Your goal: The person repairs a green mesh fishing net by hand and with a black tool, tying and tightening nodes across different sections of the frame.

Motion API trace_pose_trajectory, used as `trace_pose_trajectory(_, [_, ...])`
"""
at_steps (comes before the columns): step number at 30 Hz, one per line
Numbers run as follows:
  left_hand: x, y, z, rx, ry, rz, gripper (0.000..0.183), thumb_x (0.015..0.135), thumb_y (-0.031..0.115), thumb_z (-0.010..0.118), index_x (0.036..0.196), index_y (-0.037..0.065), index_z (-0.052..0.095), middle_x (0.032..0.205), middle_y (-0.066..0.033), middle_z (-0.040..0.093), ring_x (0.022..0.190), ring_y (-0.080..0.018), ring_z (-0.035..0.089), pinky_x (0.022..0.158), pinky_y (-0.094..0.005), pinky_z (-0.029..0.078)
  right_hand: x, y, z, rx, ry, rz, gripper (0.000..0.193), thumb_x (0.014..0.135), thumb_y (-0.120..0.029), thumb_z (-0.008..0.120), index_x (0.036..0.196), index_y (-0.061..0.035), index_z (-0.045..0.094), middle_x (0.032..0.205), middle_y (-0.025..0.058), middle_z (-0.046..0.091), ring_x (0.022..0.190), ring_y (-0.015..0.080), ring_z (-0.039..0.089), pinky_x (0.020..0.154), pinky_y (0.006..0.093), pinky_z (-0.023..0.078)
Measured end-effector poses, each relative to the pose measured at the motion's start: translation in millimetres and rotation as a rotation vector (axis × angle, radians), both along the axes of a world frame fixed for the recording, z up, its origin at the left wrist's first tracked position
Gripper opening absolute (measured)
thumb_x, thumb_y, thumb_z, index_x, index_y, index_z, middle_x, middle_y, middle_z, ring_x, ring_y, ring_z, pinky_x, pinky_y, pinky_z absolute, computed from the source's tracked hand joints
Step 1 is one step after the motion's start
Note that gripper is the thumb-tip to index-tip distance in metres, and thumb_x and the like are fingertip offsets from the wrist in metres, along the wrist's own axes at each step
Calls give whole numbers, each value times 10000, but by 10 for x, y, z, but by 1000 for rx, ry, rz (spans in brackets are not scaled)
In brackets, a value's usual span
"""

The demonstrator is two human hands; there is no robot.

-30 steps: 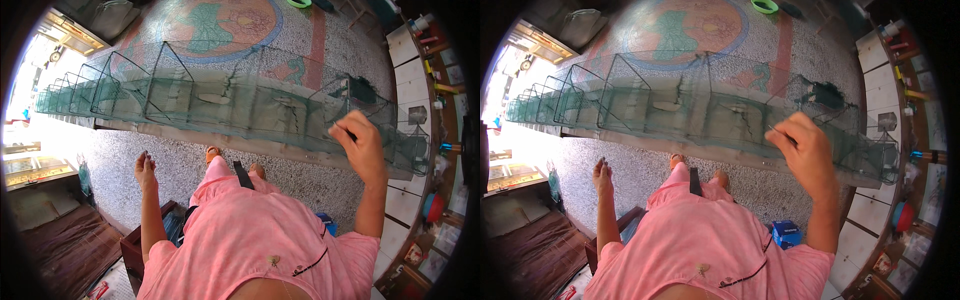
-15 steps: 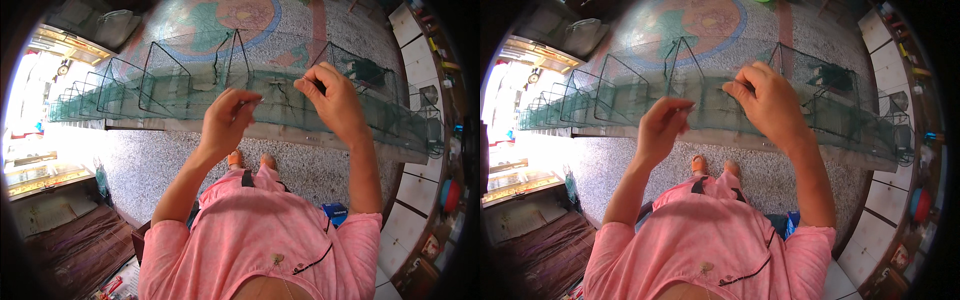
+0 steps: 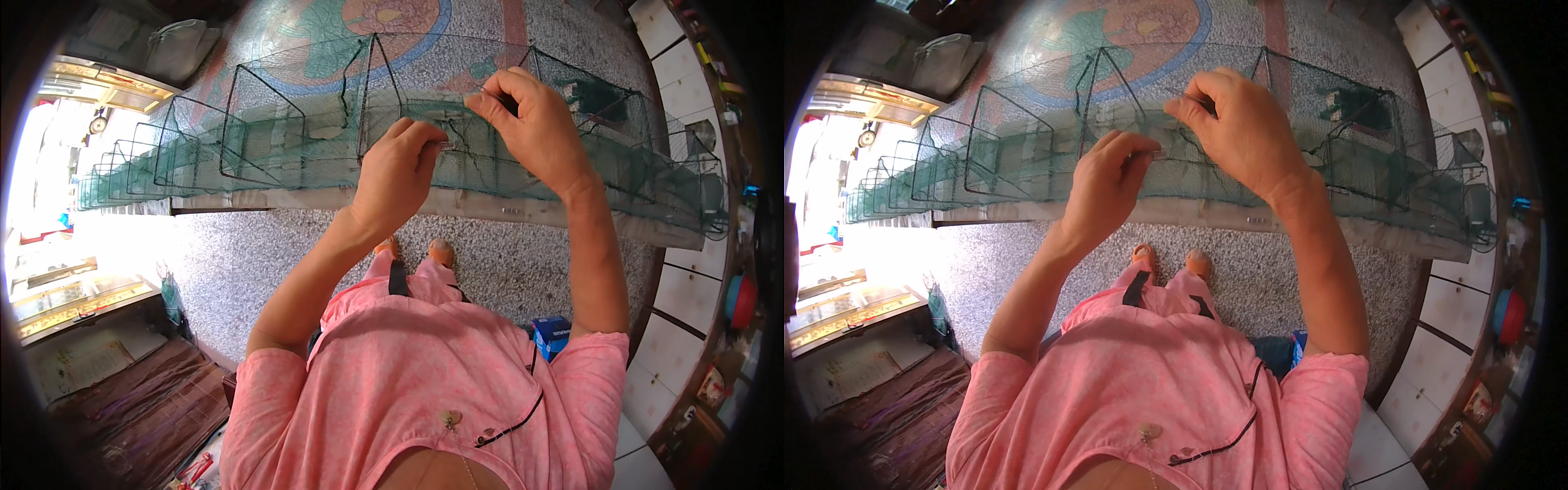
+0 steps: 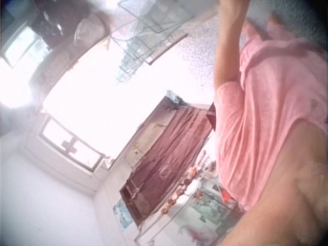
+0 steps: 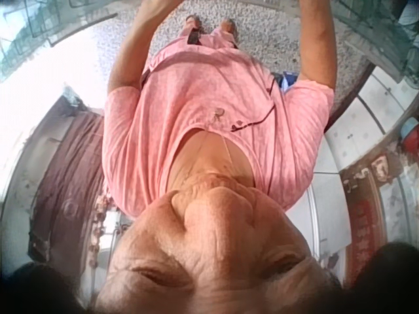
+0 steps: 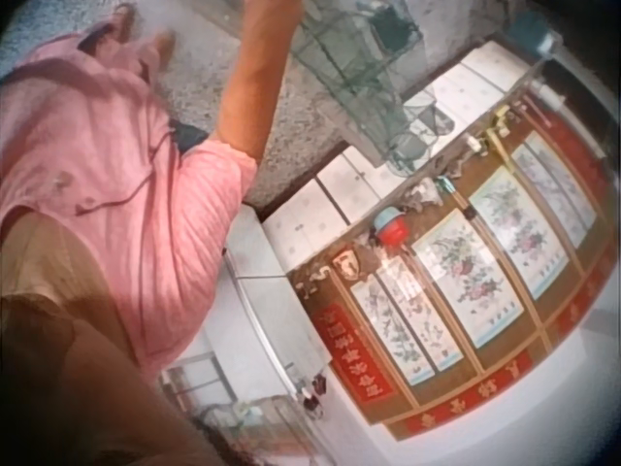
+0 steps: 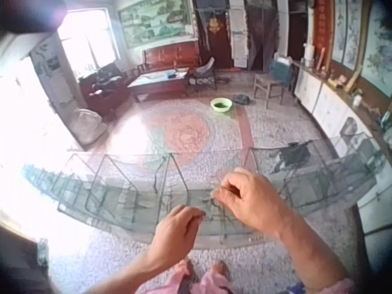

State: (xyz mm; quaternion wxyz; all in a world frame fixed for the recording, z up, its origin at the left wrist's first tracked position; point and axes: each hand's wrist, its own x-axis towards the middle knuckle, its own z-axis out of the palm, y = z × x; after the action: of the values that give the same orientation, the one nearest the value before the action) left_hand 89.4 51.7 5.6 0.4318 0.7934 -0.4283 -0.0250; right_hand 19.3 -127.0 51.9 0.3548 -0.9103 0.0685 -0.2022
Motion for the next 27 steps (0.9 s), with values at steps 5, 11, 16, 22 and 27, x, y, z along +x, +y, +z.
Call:
trace_pose_trajectory(5, [-40, -52, 10, 34, -19, 11, 113, 846, 25, 565, 939, 53, 622, 835, -131, 586, 691, -307, 583, 609, -350, 459, -6, 2, -14, 2, 2, -1, 265, 830, -248, 673, 777, -3, 589, 792, 128, 597, 693, 299, 588, 620, 376, 462])
trace_pose_trajectory(11, [-84, -38, 37, 49, -12, 15, 109, 839, 17, 580, 933, 48, 623, 827, -128, 583, 681, -291, 582, 602, -343, 455, 1, -12, -47, -16, 19, -30, 254, 826, -251, 674, 777, -13, 596, 799, 125, 603, 708, 308, 594, 628, 383, 465])
trace_pose_trajectory(16, [-115, -18, 11, 17, -9, 25, 106, 835, 8, 591, 931, 37, 624, 814, -122, 573, 652, -276, 563, 583, -333, 444, -28, -6, -59, -18, 30, -38, 252, 820, -253, 674, 768, -19, 595, 791, 126, 605, 725, 320, 598, 635, 397, 469])
trace_pose_trajectory(22, [-139, -15, 0, 3, -13, 38, 106, 828, 1, 590, 923, 32, 625, 804, -124, 570, 656, -282, 562, 588, -334, 445, -45, 18, -84, -57, -14, -54, 253, 823, -264, 663, 767, -26, 600, 790, 135, 609, 729, 340, 598, 639, 414, 474])
trace_pose_trajectory(27, [-147, 2, -23, 27, -29, 18, 106, 840, 31, 563, 929, 64, 611, 830, -121, 562, 705, -336, 577, 607, -392, 467, -52, 11, -142, -82, -5, -97, 258, 822, -268, 661, 764, -24, 601, 796, 139, 614, 738, 345, 602, 640, 414, 479])
